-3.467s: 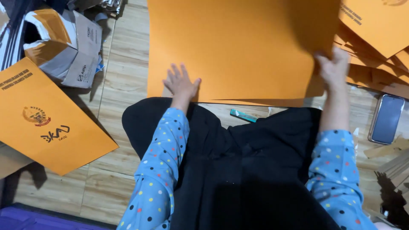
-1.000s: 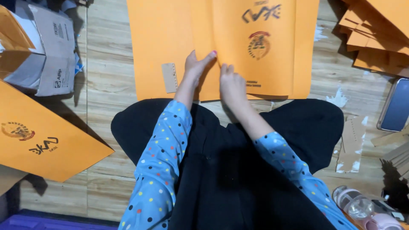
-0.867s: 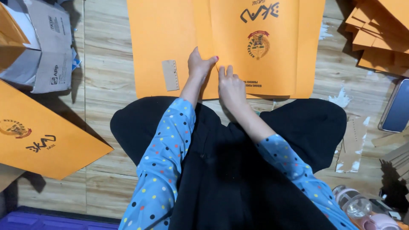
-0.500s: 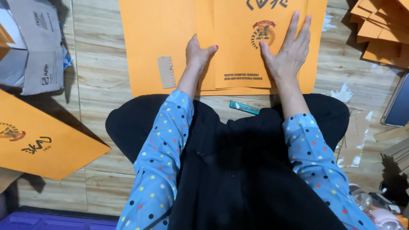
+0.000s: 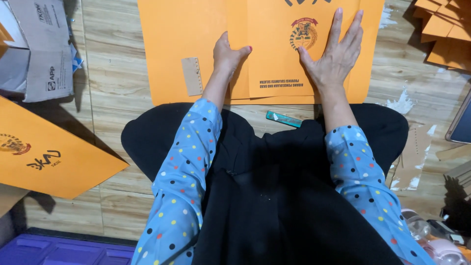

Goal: The person is folding orange folders and using a small cardboard template and a marking tool to align and crease them.

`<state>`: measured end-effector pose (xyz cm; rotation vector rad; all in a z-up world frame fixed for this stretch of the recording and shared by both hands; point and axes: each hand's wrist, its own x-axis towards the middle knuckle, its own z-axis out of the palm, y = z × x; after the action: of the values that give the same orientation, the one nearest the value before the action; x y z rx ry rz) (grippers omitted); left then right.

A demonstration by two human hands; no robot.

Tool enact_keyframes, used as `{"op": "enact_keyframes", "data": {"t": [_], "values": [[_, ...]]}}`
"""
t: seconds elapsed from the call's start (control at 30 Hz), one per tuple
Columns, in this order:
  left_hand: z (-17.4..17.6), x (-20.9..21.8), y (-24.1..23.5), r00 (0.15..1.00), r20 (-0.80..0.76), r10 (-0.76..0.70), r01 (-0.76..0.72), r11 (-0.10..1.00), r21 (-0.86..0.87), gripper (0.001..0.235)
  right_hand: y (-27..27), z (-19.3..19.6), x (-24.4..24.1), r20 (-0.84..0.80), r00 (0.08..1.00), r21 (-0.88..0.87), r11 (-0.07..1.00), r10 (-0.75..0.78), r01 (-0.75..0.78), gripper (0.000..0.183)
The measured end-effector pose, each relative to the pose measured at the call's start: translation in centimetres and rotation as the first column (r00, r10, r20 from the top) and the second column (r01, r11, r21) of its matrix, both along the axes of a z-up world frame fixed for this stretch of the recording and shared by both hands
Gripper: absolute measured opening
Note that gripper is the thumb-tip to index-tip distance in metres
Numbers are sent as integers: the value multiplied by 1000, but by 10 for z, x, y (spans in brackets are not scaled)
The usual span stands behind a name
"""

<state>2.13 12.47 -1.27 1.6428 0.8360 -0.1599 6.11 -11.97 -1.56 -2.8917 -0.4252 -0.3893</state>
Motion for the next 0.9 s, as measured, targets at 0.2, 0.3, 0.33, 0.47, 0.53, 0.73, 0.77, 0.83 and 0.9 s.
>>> {"op": "enact_keyframes", "data": {"t": [0.2, 0.3, 0.33, 0.47, 0.53, 0.73, 0.77, 0.83, 0.9], "values": [[1, -1, 0, 1000, 10, -11, 11, 1000, -8, 42, -1, -2, -1, -21, 1000, -12, 1000, -6, 6, 88], [2, -1, 0, 1000, 20, -24, 24, 1000, -4, 41, 1, -2, 0, 5, 1000, -21, 1000, 3, -3, 88], [4, -1, 0, 1000, 18, -26, 26, 1000, 1, 40, 1, -3, -1, 5, 1000, -39, 999, -6, 6, 88], [5, -2, 0, 997, 18, -75, 74, 994, 81, 39, 1, -8, -1, 0, 1000, -83, 996, -19, 19, 90], [-1, -2, 0, 996, 30, -89, 85, 989, 120, 37, 1, -10, -1, -19, 999, -100, 995, -30, 28, 90], [-9, -20, 31, 949, 66, -309, 242, 844, 479, 57, 4, -11, -1, -115, 991, -114, 992, -68, 55, 92], [1, -28, 42, 888, 6, -459, 370, 724, 582, 75, 4, -12, -1, -122, 990, -120, 991, -72, 58, 92], [50, -44, 56, 811, -211, -546, 546, 577, 608, 91, 4, -14, -2, -123, 990, -108, 993, -68, 55, 93], [67, -63, 72, 688, -420, -592, 705, 410, 578, 107, 2, -15, -3, -123, 990, -99, 993, -69, 57, 93]]}}
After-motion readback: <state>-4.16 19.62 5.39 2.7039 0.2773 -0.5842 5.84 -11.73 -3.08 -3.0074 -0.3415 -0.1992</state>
